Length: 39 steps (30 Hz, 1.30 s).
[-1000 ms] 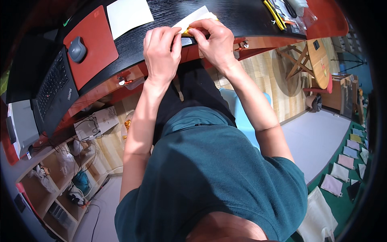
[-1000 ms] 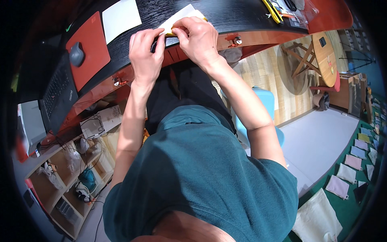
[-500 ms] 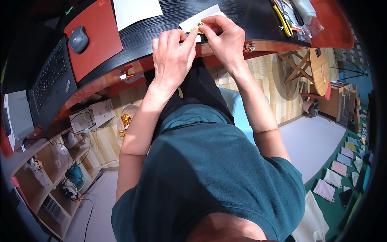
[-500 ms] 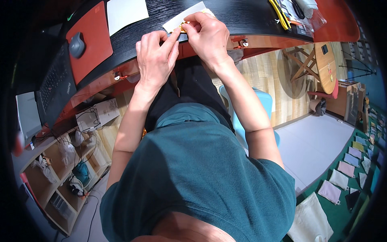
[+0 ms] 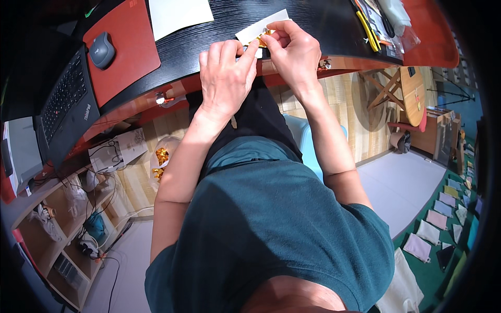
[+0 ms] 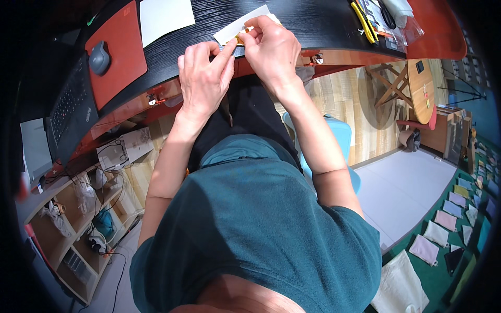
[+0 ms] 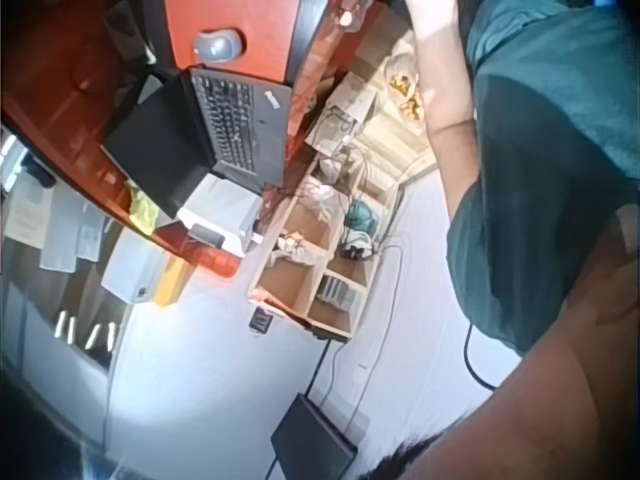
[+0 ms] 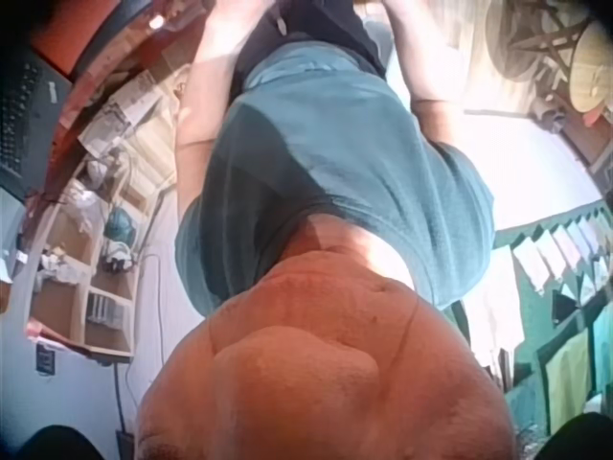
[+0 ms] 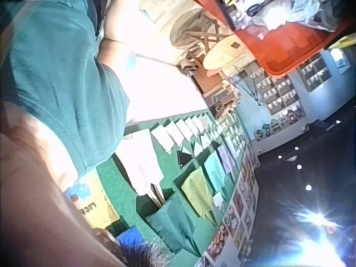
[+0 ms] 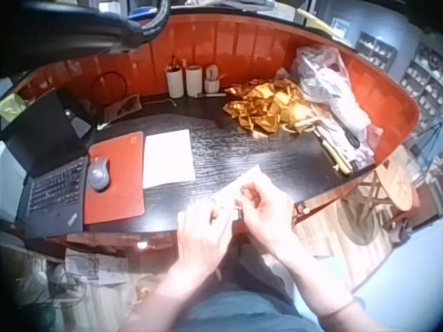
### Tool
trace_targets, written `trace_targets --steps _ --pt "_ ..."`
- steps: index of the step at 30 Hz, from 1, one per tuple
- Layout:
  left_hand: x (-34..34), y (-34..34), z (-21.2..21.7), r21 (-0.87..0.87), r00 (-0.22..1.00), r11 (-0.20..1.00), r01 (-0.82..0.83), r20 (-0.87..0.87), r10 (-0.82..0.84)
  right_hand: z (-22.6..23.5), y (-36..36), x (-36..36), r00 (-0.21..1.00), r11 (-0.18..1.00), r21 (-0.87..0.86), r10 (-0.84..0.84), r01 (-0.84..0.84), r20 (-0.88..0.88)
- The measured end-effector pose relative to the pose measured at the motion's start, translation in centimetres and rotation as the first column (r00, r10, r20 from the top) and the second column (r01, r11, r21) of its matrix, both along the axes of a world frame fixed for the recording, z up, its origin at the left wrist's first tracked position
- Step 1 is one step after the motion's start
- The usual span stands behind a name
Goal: The person sits at a desk and folds small, gold-colored square sheets of paper into triangular shapes by hand. They repeatedly pick up a sheet, fold it in half, and then fold the corners to form a triangle, placing the finished items into a pile on the desk.
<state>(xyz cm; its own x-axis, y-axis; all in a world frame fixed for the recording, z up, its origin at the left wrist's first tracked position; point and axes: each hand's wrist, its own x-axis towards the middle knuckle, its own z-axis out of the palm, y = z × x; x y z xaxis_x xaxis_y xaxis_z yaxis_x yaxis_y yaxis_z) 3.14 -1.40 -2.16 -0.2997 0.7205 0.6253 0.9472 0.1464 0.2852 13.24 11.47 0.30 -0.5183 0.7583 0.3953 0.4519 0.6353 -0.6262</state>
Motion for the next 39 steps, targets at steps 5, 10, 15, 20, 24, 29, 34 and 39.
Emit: trace_targets --steps 5,10,15,20,24,29,34,39 --pt "-0.1 0.0 0.1 -0.004 1.000 1.000 0.005 0.008 -0.005 -0.2 0.1 -0.1 1.000 1.000 0.015 -0.005 0.005 0.001" --pt "-0.1 0.0 0.1 -0.004 1.000 1.000 0.009 0.015 -0.009 -0.3 0.1 -0.1 1.000 1.000 0.023 -0.013 0.013 0.002" --pt "0.0 0.1 0.2 -0.005 1.000 1.000 0.002 -0.004 -0.003 0.1 -0.3 -0.2 1.000 1.000 0.011 -0.011 0.011 0.023" --pt "0.1 0.3 1.0 -0.050 0.999 0.999 0.000 -0.049 -0.002 -1.5 0.3 0.6 0.968 0.834 0.522 0.244 -0.178 -0.059" --pt "-0.1 0.1 1.4 -0.097 0.998 0.995 -0.007 -0.060 0.001 -1.8 -0.3 3.6 0.940 0.758 0.571 0.333 -0.316 0.078" --pt "-0.1 0.6 1.7 -0.076 0.996 0.997 -0.008 0.091 0.015 -2.8 0.3 4.5 0.913 0.777 0.496 0.396 -0.388 0.095" --pt "-1.6 2.1 2.4 -0.071 0.929 0.996 -0.049 0.362 0.071 -2.7 0.3 4.5 0.912 0.776 0.493 0.398 -0.395 0.104" --pt "-2.8 2.5 2.4 -0.155 0.873 0.986 -0.057 0.471 0.125 -2.2 -0.4 4.0 0.932 0.773 0.521 0.318 -0.362 0.175"
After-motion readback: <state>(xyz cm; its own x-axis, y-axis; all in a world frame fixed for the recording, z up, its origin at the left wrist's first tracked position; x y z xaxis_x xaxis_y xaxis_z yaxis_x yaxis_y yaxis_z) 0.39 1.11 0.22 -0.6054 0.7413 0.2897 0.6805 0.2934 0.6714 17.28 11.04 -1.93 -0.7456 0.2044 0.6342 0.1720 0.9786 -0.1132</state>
